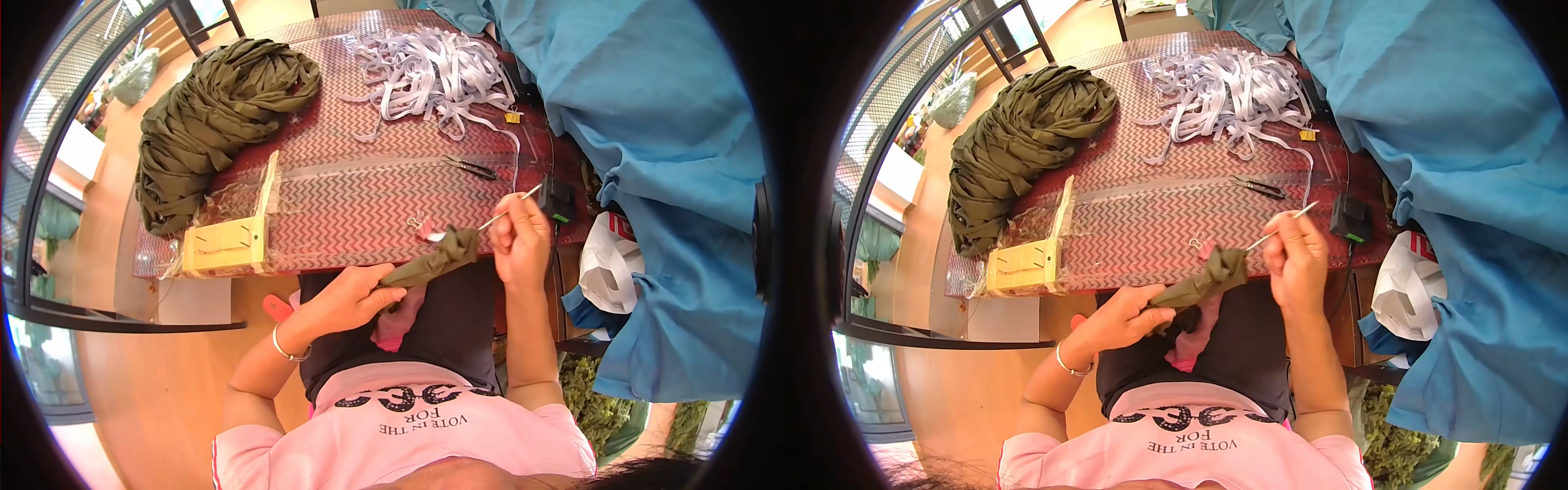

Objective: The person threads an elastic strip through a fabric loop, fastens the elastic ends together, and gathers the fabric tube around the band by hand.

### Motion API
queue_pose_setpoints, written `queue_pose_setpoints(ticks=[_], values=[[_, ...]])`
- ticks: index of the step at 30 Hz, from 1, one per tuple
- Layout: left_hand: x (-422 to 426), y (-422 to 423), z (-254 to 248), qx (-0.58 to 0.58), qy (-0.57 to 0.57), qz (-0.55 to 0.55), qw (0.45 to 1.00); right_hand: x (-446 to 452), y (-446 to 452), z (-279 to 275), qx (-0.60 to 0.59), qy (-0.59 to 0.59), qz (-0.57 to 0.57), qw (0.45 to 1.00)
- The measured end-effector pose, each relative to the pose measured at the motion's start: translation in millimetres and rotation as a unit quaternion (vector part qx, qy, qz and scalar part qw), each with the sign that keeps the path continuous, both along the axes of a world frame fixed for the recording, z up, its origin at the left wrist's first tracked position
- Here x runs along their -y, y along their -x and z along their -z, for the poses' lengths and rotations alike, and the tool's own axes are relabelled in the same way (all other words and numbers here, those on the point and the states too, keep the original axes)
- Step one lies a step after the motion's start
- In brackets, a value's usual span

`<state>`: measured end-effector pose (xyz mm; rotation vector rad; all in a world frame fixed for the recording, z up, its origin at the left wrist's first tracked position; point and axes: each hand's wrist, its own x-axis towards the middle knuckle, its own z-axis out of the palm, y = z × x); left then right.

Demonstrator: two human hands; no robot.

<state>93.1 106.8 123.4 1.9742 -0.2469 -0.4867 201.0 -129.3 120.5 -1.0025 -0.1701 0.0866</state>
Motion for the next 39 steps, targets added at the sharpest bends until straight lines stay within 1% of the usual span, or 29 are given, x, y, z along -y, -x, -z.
queue_pose_setpoints(ticks=[1,3,4,5,7,8,9,11,13,14,17,18,21,22,23,24,25,26,27,29,30,33,34,37,38,39], values=[[1,-2,0,0.057,0.023,-0.009,0.998,-9,5,1,-0.037,0.025,-0.002,0.999],[9,-7,4,0.169,0.07,-0.028,0.983,-23,14,8,-0.034,0.061,-0.034,0.997],[15,-9,6,0.148,0.131,-0.03,0.98,-30,19,8,-0.037,0.085,-0.043,0.995],[16,-10,5,0.125,0.111,-0.023,0.986,-35,21,12,-0.024,0.077,-0.059,0.995],[17,-12,-5,0.078,0.076,-0.01,0.994,-28,16,5,-0.031,0.066,0.006,0.997],[16,-9,4,0.109,0.083,-0.032,0.99,-17,7,6,-0.014,0.019,0.025,0.999],[9,-9,5,0.082,0.051,0.001,0.995,-9,3,3,-0.005,0.002,0.03,1.0],[0,-11,-10,0.027,-0.013,0.07,0.997,-11,7,5,-0.016,0.004,0.028,0.999],[5,-13,1,0.127,-0.003,0.012,0.992,-19,16,9,-0.034,0.05,0.021,0.998],[8,-14,5,0.175,0.002,-0.018,0.984,-25,19,12,-0.026,0.053,0.011,0.998],[21,-20,1,0.13,0.075,-0.045,0.988,-39,33,14,-0.003,0.126,-0.027,0.992],[24,-22,-1,0.059,0.11,-0.076,0.989,-42,35,17,0.026,0.113,-0.041,0.992],[24,-29,-2,-0.078,0.227,-0.101,0.965,-42,37,19,0.052,0.097,-0.041,0.993],[23,-27,-4,-0.167,0.334,-0.109,0.921,-36,34,16,0.032,0.091,-0.024,0.995],[18,-25,-7,-0.21,0.368,-0.068,0.903,-27,29,11,0.012,0.085,-0.008,0.996],[11,-23,-10,-0.252,0.399,-0.028,0.881,-17,23,7,0.007,0.04,0.006,0.999],[3,-20,-12,-0.294,0.426,0.013,0.856,-8,18,3,0.037,0.038,0.029,0.998],[-5,-18,-9,-0.321,0.415,0.05,0.85,-1,14,1,0.057,0.003,0.017,0.998],[-13,-14,-7,-0.327,0.385,0.049,0.862,6,12,-2,0.077,-0.031,0.006,0.997],[-24,-5,-1,-0.335,0.325,0.05,0.883,18,11,-5,0.098,-0.047,-0.001,0.994],[-27,-4,2,-0.317,0.306,0.031,0.897,18,13,-5,0.096,-0.032,0.006,0.995],[-21,-12,-5,-0.162,0.196,0.111,0.961,-4,28,3,0.055,0.037,-0.026,0.997],[-9,-14,4,-0.086,0.299,0.093,0.946,-9,28,6,0.076,0.052,-0.025,0.995],[14,-23,-13,-0.02,0.271,0.032,0.962,-20,34,3,0.111,0.1,-0.03,0.988],[16,-24,-16,-0.059,0.227,0.017,0.972,-22,37,0,0.115,0.108,-0.031,0.987],[18,-23,-13,-0.027,0.192,0.016,0.981,-18,35,-3,0.103,0.091,-0.021,0.99]])
